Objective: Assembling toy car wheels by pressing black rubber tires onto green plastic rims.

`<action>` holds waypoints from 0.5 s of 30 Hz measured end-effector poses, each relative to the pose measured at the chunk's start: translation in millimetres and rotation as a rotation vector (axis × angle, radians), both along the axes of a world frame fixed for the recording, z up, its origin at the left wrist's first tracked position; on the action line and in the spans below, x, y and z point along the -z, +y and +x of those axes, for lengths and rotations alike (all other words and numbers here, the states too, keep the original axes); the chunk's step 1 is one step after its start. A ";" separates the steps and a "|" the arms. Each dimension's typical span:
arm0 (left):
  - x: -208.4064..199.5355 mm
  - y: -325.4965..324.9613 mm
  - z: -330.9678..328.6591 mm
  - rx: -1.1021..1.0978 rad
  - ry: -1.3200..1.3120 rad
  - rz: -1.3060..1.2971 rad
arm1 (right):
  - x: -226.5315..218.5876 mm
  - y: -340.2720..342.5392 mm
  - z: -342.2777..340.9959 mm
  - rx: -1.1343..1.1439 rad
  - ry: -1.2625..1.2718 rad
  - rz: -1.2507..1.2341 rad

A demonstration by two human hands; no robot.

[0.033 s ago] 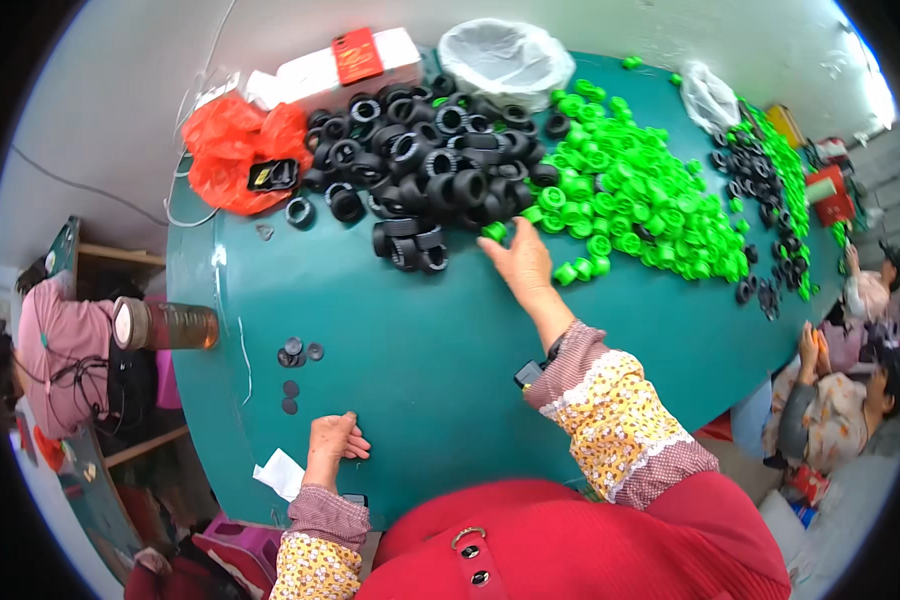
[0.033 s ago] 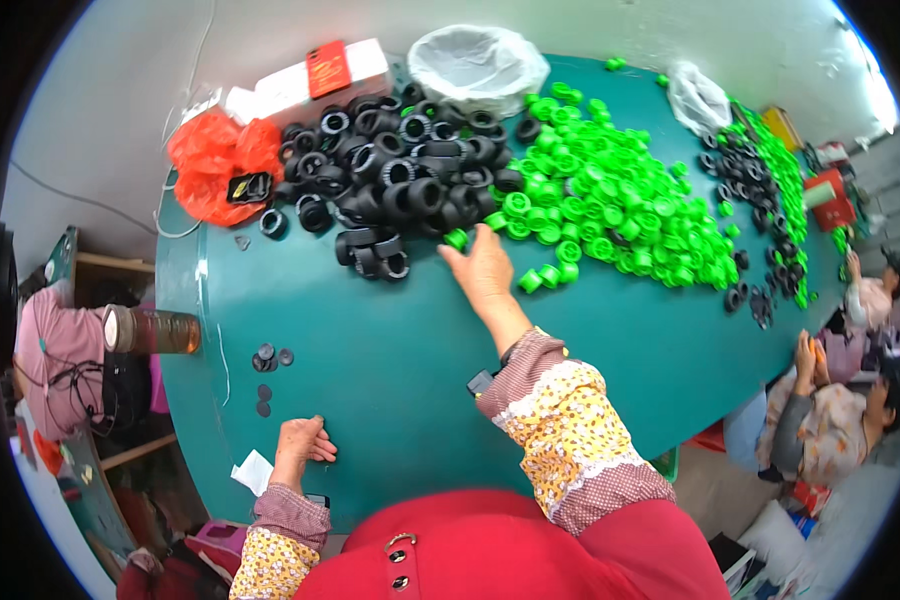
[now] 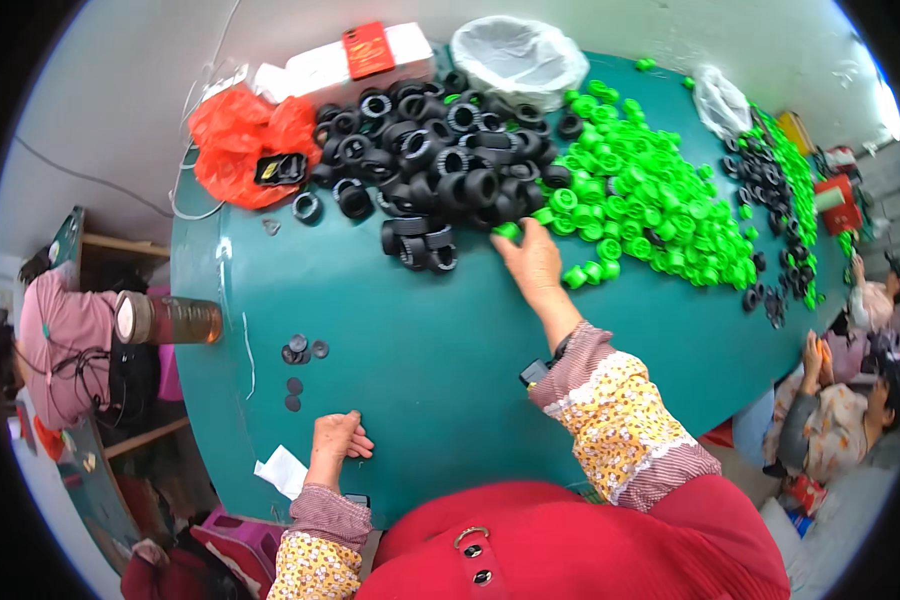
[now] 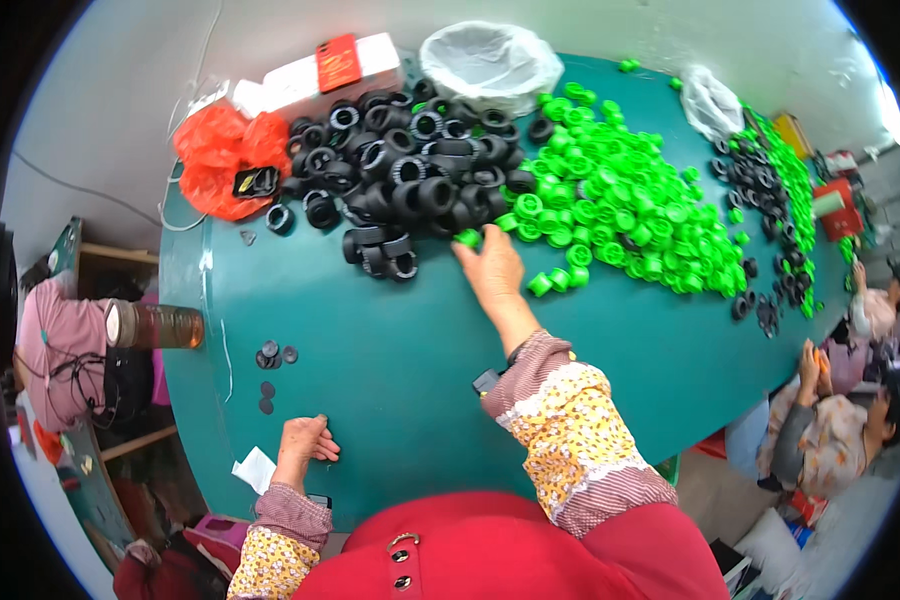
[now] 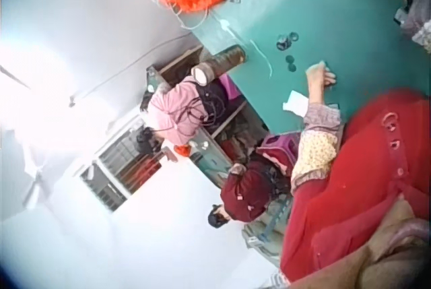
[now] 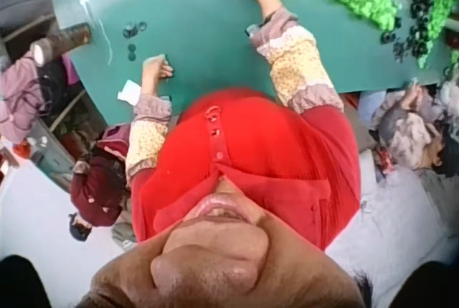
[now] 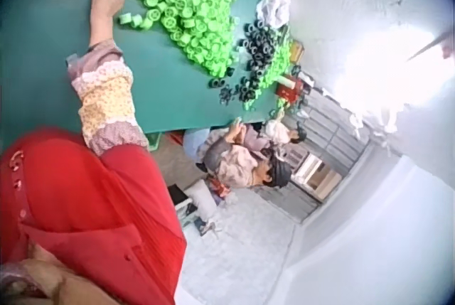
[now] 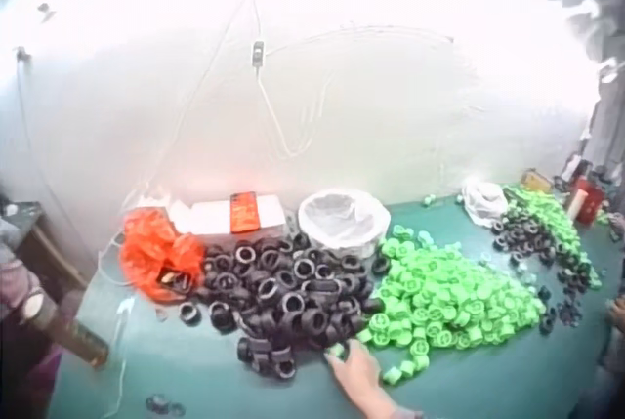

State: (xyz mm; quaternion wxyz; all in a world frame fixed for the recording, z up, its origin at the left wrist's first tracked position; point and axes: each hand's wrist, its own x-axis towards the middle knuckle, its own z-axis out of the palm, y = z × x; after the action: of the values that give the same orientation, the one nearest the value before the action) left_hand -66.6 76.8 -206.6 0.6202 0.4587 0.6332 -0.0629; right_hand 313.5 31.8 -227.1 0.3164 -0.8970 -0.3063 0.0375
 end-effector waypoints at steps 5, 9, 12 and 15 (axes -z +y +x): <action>-6.4 17.3 4.3 0.398 -0.054 0.163 | -6.0 -12.2 -18.9 -0.255 0.145 0.059; -19.6 81.2 86.9 0.583 -0.095 0.854 | -5.4 -75.8 -65.3 -0.610 -0.020 0.040; -20.9 146.8 129.2 0.500 -0.022 1.273 | -0.3 -101.0 -80.0 -0.634 -0.102 0.038; -7.3 214.3 137.1 0.486 0.063 1.572 | 5.7 -99.4 -82.2 -0.635 -0.105 0.026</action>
State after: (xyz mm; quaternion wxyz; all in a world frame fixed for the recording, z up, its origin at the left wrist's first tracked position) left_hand 70.4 291.1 -199.3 0.0689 0.8814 0.3927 0.2535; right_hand 231.3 -67.6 -232.8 0.2843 -0.7533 -0.5871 0.0840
